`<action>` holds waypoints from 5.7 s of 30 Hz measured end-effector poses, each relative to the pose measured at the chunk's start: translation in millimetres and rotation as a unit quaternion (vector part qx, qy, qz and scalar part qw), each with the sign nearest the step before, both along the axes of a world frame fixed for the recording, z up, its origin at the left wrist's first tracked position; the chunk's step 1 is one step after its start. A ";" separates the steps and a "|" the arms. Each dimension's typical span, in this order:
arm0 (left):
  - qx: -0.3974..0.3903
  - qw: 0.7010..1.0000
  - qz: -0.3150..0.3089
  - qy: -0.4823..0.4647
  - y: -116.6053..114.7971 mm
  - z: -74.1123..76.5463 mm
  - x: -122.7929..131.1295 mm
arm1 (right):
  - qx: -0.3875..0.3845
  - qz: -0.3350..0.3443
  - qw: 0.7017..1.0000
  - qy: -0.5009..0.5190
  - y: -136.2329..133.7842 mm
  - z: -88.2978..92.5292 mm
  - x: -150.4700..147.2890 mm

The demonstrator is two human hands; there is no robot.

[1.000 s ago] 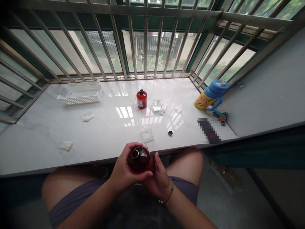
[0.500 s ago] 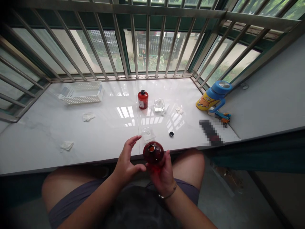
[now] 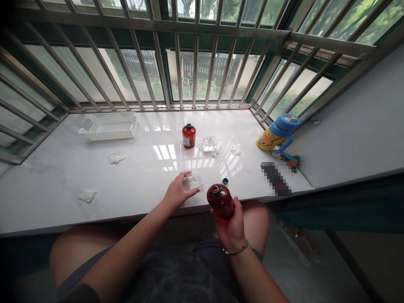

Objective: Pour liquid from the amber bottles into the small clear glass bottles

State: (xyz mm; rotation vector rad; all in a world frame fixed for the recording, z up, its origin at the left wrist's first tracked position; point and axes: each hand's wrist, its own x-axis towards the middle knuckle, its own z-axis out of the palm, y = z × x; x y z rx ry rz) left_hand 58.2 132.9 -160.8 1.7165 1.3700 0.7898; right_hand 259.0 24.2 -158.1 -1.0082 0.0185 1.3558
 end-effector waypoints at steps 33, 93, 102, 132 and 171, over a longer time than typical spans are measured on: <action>0.104 0.994 -0.040 -0.009 -113.2 53.6 -104.5 | 0.104 0.143 0.976 -0.127 -2.6 11.4 -23.3; 0.043 0.997 -0.038 -0.048 -109.5 23.5 -102.2 | 0.206 0.193 0.841 -0.461 2.1 7.8 8.1; 0.014 0.997 -0.029 -0.065 -110.5 17.1 -102.1 | 0.208 0.193 0.831 -0.479 1.0 10.5 8.4; -0.071 0.991 -0.016 -0.114 -113.6 13.6 -92.8 | 0.217 0.189 0.819 -0.496 -0.6 12.5 7.0; -0.063 0.991 -0.013 -0.120 -112.9 8.2 -93.1 | 0.202 0.207 0.830 -0.477 -2.3 16.0 11.9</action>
